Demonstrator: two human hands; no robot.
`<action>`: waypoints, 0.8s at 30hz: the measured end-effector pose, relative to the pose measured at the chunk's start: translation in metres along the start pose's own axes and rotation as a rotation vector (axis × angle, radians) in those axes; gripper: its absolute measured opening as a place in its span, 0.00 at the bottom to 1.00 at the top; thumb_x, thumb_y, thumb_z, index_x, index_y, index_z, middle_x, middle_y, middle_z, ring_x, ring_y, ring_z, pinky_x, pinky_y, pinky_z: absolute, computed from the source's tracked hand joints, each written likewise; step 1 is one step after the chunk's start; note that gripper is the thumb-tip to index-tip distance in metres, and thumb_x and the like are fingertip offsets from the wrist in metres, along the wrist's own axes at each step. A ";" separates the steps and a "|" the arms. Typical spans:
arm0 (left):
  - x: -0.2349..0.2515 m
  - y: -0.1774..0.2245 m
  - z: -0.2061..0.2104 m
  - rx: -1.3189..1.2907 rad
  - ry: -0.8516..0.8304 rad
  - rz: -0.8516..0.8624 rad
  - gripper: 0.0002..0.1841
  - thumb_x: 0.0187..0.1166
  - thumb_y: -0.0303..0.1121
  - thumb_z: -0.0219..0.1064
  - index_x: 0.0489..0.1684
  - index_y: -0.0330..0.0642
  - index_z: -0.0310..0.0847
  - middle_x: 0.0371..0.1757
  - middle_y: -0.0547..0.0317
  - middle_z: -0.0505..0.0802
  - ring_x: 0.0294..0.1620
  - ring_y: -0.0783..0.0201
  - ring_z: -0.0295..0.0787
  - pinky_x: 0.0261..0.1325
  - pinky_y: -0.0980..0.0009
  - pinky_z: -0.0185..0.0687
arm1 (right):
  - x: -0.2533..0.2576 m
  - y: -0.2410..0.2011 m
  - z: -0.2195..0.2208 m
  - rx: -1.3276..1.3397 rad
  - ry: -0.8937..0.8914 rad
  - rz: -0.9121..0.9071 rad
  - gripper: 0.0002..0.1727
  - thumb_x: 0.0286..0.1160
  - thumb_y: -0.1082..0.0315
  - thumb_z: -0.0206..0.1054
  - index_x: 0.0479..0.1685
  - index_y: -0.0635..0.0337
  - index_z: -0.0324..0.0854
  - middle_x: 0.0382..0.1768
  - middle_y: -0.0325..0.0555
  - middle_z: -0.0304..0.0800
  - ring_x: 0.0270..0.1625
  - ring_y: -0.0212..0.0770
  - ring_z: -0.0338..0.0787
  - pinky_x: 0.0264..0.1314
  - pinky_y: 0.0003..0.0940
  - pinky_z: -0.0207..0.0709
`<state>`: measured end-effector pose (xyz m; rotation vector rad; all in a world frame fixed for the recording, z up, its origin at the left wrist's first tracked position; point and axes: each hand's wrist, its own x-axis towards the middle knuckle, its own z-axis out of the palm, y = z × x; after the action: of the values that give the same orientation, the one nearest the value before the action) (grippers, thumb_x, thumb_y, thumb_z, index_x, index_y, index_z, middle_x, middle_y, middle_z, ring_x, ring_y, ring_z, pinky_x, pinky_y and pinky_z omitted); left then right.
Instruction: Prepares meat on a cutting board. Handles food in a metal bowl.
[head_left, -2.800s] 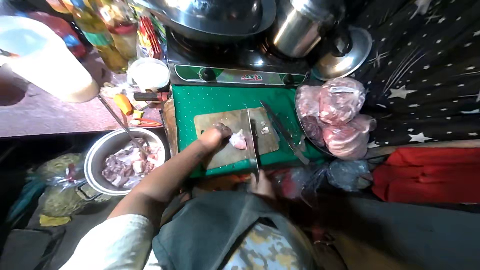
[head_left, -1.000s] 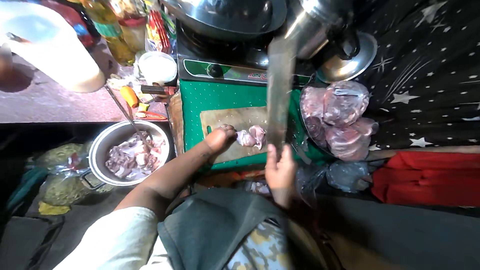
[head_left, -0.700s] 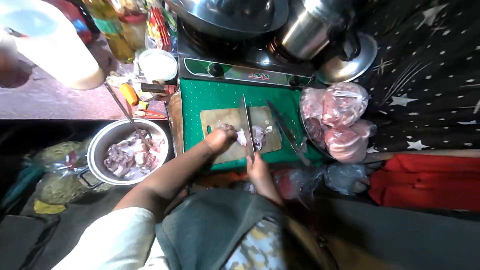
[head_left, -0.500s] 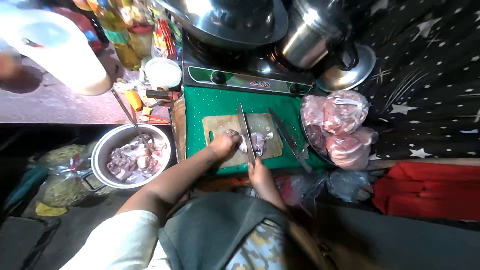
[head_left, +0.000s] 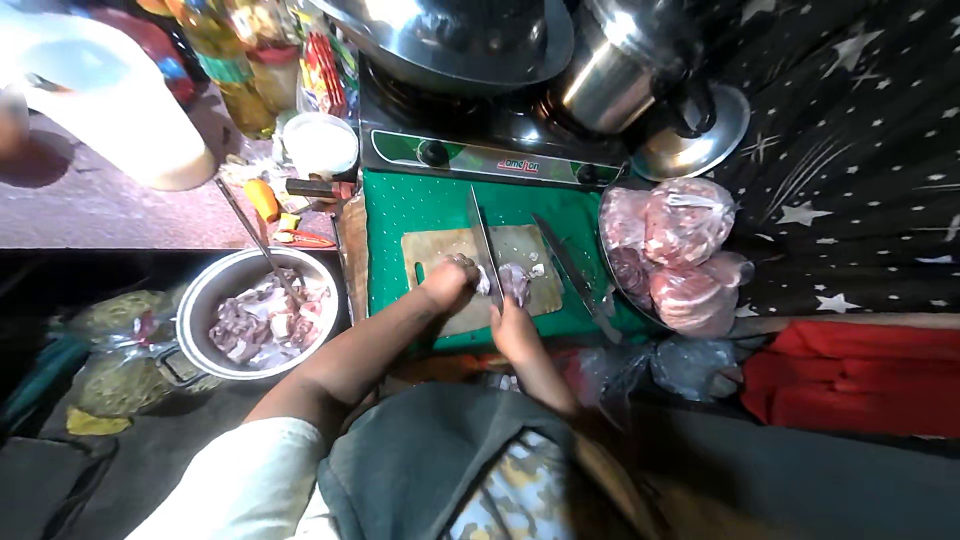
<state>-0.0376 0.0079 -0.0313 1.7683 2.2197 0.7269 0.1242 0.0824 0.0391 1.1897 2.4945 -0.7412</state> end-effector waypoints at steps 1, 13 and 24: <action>-0.001 -0.007 -0.003 0.009 -0.001 -0.046 0.09 0.77 0.27 0.71 0.51 0.41 0.91 0.57 0.47 0.92 0.67 0.45 0.85 0.73 0.46 0.76 | -0.012 0.010 0.004 0.005 -0.021 0.010 0.27 0.93 0.56 0.52 0.84 0.62 0.66 0.61 0.61 0.89 0.64 0.56 0.91 0.70 0.53 0.81; 0.009 0.036 -0.041 -0.475 -0.031 -0.363 0.32 0.77 0.32 0.73 0.83 0.43 0.69 0.64 0.41 0.90 0.61 0.44 0.90 0.66 0.41 0.84 | -0.113 0.078 -0.024 0.404 0.145 0.033 0.20 0.87 0.64 0.63 0.64 0.74 0.80 0.39 0.60 0.91 0.38 0.46 0.91 0.50 0.47 0.85; 0.009 0.041 -0.005 -0.122 -0.087 -0.095 0.11 0.82 0.35 0.66 0.54 0.44 0.90 0.68 0.43 0.86 0.72 0.40 0.81 0.73 0.42 0.78 | -0.120 0.059 -0.040 0.373 0.221 0.003 0.19 0.90 0.69 0.57 0.63 0.82 0.74 0.29 0.50 0.82 0.24 0.27 0.80 0.35 0.26 0.82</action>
<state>-0.0071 0.0213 -0.0050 1.5945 2.1388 0.7334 0.2439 0.0599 0.1073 1.4695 2.6023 -1.1712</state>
